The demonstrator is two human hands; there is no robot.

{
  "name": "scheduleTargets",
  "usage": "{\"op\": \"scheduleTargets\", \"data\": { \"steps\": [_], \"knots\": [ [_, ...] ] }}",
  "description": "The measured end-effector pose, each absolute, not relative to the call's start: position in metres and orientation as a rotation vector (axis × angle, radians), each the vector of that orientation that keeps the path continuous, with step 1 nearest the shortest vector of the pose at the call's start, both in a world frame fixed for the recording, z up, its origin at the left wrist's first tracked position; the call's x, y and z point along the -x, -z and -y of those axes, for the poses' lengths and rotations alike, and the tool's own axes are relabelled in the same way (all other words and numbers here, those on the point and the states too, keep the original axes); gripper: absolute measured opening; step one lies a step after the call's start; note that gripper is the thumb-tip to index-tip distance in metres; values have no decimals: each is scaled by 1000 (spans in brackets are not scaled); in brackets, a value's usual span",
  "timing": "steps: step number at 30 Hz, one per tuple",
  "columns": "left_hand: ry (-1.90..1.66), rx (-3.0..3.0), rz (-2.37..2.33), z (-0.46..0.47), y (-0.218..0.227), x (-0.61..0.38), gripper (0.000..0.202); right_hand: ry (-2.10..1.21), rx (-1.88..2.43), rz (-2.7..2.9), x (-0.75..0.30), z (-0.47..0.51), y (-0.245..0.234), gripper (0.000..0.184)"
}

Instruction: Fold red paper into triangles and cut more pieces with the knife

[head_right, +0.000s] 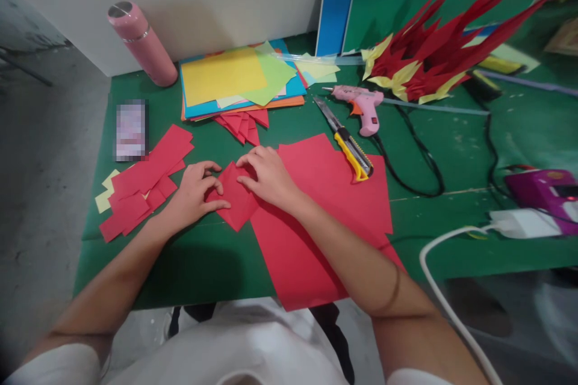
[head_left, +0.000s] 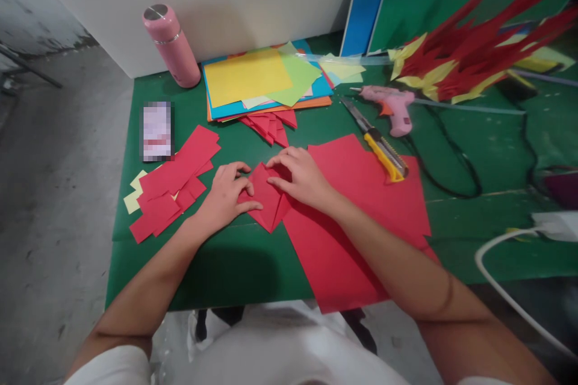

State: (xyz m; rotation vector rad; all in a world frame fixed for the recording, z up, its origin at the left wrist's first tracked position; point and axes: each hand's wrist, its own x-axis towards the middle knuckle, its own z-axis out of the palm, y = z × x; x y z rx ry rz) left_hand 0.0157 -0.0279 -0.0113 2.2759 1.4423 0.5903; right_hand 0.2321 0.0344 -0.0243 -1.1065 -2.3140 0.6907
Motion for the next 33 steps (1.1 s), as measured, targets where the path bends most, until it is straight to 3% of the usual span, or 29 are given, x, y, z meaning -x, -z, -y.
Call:
{"op": "scheduleTargets", "data": {
  "steps": [3, 9, 12, 16, 20, 24, 27, 33],
  "knots": [
    [-582, -2274, -1420, 27, 11, -15, 28, -852, 1059, 2246, -232, -34, 23, 13],
    [-612, -2230, -1287, 21, 10, -13, 24, -1195, 1014, 1926, -231, -29, 15, 30],
    [-742, -2128, -1239, 22, 9, -13, 18, -1260, 1024, 1793, -235, -29, 9, 20],
    [-1057, -1987, -1307, 21, 8, -14, 21, -1466, 1043, 1713, -243, -32, 1, 31],
    [-1205, -1888, -1417, 18, 9, -13, 26, -1515, 1056, 1750, -247, -32, -2, 38],
    [-1168, -1891, -1430, 17, 9, -12, 27, -1578, 1049, 1664, -247, -33, -3, 37],
    [-1149, -1899, -1446, 18, 9, -13, 27, -1692, 1059, 1583, -248, -35, -4, 47],
    [-1152, -1953, -1394, 20, 5, -15, 24, -1704, 1141, 1502, -251, -37, -1, 44]
  ]
}}
